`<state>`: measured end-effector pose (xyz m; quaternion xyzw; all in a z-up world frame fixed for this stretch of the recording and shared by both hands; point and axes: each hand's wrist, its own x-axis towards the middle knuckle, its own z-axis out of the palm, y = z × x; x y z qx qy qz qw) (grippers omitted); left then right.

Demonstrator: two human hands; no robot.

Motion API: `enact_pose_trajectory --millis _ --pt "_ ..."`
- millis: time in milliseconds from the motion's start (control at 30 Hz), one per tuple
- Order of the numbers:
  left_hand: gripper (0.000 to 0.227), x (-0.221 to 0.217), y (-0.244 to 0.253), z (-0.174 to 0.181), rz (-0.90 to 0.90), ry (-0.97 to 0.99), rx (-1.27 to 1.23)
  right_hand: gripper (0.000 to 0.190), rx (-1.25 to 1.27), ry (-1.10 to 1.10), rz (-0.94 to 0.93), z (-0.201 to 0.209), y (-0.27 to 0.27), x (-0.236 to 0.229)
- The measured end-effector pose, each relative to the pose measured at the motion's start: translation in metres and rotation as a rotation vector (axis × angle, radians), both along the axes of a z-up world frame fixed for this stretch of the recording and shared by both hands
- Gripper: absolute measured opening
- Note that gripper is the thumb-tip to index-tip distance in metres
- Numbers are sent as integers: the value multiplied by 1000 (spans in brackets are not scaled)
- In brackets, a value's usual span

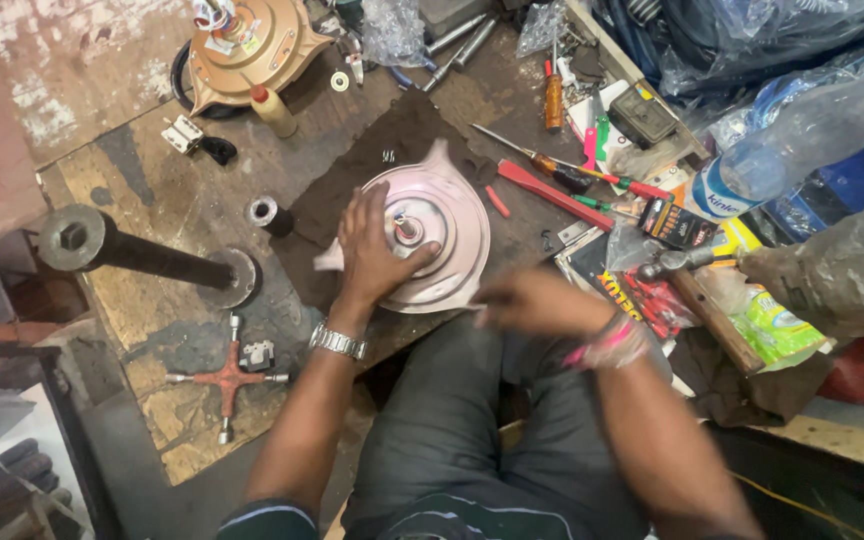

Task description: The person is assembling a pink, star-shaped electrical component, likely a ceiling fan housing. They use a screwdriver to tighten screws on the central hub and a hammer to tap the component into place. The person also handles small metal parts and wires, securing them to the assembly.

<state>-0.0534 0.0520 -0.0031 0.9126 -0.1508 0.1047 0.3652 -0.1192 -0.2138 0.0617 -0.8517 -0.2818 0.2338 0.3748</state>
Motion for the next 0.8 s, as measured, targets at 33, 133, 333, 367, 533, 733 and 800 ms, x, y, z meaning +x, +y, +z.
enact_pose_trajectory --millis 33,133,333,367,533,733,800 --pt "112 -3 3 -2 63 7 146 36 -113 202 -184 3 -17 22" --pt "122 -7 -3 -6 93 46 232 32 -498 -237 -581 -1 -54 84" --pt "111 -3 -17 -4 131 154 198 34 -633 -592 -780 -79 -93 118" --pt "110 -5 -17 -6 135 137 205 40 -591 -553 -766 -92 -96 111" --pt "108 -5 -21 -3 167 113 209 39 -707 -578 -699 -99 -107 119" --pt "108 -5 -24 -2 175 130 212 29 -831 -654 -681 -77 -94 116" --pt "107 -2 -27 0 169 111 216 28 -681 -660 -750 -59 -89 111"
